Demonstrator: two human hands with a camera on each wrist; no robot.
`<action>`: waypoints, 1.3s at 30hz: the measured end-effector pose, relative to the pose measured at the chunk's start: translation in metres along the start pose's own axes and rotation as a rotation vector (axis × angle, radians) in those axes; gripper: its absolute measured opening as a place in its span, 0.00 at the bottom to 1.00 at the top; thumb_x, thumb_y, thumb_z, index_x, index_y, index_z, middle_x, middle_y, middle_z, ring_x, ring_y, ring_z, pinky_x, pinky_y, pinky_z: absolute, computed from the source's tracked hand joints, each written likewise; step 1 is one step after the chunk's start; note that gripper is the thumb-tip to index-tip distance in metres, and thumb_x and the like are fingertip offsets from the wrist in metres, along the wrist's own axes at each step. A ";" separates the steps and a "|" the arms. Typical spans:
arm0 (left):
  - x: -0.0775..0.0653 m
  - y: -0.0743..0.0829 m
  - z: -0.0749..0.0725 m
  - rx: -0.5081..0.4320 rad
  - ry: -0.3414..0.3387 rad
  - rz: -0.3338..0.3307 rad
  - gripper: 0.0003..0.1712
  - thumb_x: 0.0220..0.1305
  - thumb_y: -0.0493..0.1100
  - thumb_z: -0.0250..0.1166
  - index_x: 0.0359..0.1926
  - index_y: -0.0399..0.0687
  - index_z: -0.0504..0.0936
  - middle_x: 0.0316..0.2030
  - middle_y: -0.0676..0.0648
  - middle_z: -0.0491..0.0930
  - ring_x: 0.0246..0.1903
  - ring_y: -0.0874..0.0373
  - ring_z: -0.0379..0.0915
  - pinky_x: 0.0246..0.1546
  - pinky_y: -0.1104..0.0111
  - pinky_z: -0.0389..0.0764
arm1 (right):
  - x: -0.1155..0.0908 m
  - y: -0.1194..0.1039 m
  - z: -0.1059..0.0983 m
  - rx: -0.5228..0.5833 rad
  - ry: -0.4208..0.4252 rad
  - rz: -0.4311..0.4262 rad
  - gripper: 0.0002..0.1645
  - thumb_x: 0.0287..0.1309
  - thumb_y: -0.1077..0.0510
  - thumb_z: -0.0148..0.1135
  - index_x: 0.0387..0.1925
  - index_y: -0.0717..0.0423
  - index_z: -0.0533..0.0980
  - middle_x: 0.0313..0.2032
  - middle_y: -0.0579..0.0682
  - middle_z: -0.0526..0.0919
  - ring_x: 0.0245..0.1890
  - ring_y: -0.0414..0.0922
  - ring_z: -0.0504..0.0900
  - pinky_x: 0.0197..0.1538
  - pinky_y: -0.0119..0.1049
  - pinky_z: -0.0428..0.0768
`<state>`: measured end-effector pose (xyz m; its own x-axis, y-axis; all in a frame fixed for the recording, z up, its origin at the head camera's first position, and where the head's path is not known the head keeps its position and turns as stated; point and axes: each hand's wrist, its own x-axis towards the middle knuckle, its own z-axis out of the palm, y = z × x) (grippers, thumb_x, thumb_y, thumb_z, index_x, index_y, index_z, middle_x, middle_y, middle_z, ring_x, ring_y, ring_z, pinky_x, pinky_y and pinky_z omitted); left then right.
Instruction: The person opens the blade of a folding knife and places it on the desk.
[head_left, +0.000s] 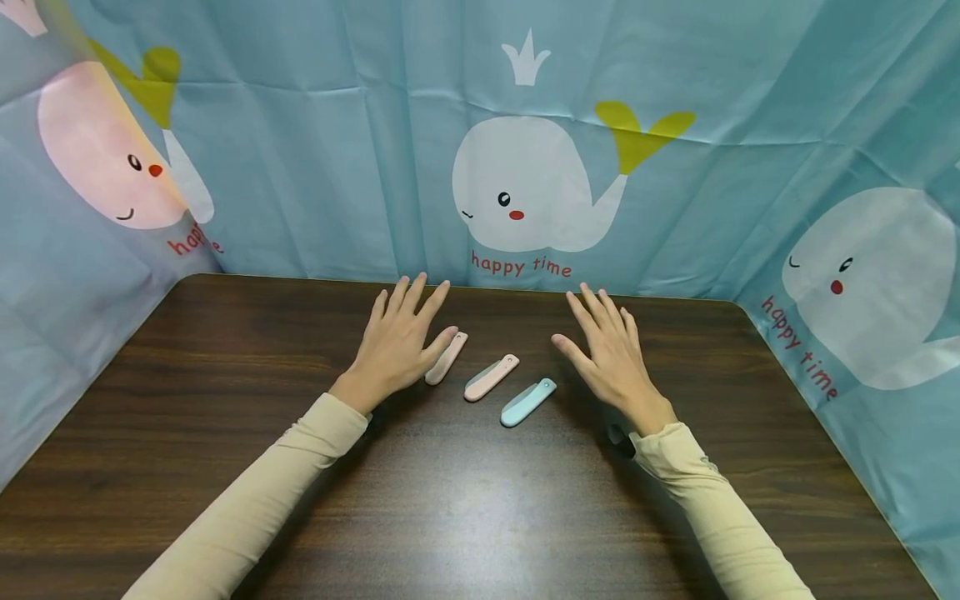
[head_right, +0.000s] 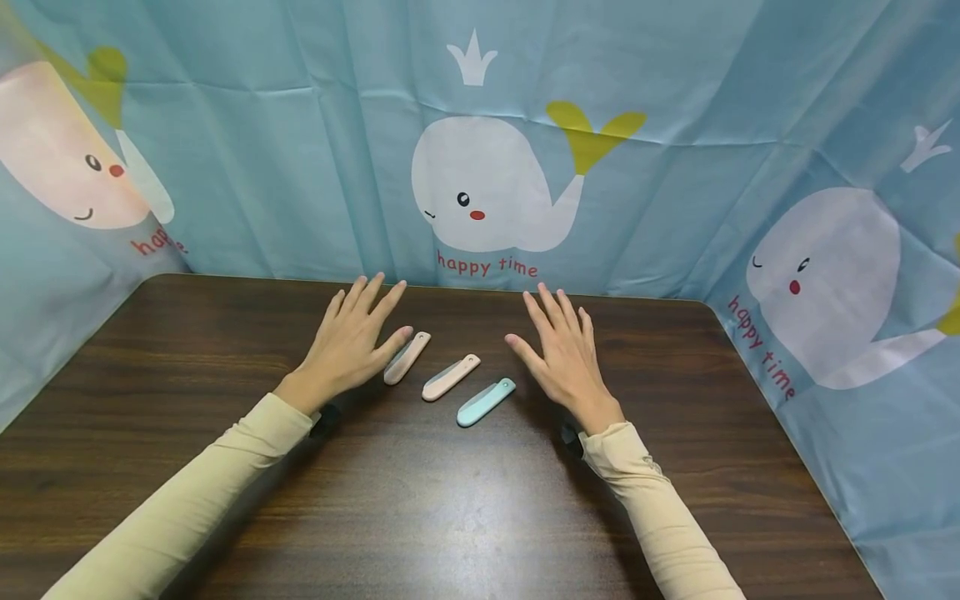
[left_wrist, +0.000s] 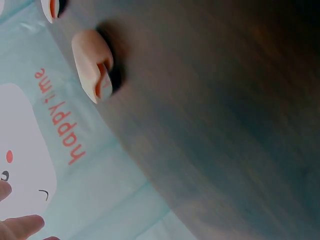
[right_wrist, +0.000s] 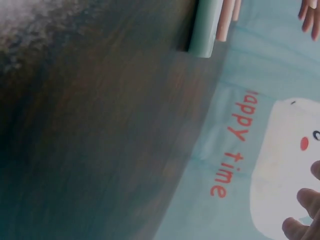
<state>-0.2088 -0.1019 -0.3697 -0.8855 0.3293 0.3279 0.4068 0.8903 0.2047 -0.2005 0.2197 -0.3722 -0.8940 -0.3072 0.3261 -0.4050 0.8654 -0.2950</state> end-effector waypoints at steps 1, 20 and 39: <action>0.000 0.002 0.000 0.000 0.000 0.003 0.38 0.73 0.64 0.47 0.78 0.58 0.53 0.76 0.38 0.52 0.76 0.38 0.45 0.72 0.40 0.50 | -0.001 0.000 0.000 -0.002 -0.001 -0.001 0.43 0.70 0.31 0.45 0.78 0.44 0.52 0.79 0.49 0.48 0.79 0.55 0.43 0.74 0.64 0.42; -0.008 0.034 0.006 -0.055 -0.056 0.047 0.38 0.73 0.63 0.49 0.77 0.57 0.54 0.76 0.41 0.55 0.75 0.39 0.50 0.72 0.41 0.53 | -0.015 -0.011 -0.004 0.046 -0.079 -0.023 0.44 0.69 0.34 0.51 0.78 0.45 0.52 0.79 0.49 0.48 0.79 0.56 0.43 0.75 0.62 0.46; -0.023 0.059 0.015 -0.095 -0.079 0.113 0.39 0.72 0.62 0.53 0.76 0.52 0.57 0.74 0.39 0.59 0.73 0.38 0.55 0.71 0.42 0.58 | -0.031 -0.017 -0.002 0.101 -0.164 -0.065 0.42 0.69 0.39 0.55 0.77 0.46 0.55 0.78 0.49 0.51 0.79 0.56 0.47 0.74 0.61 0.52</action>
<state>-0.1681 -0.0525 -0.3790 -0.8460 0.4529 0.2813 0.5212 0.8136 0.2578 -0.1658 0.2155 -0.3754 -0.8812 -0.4288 0.1992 -0.4728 0.8000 -0.3693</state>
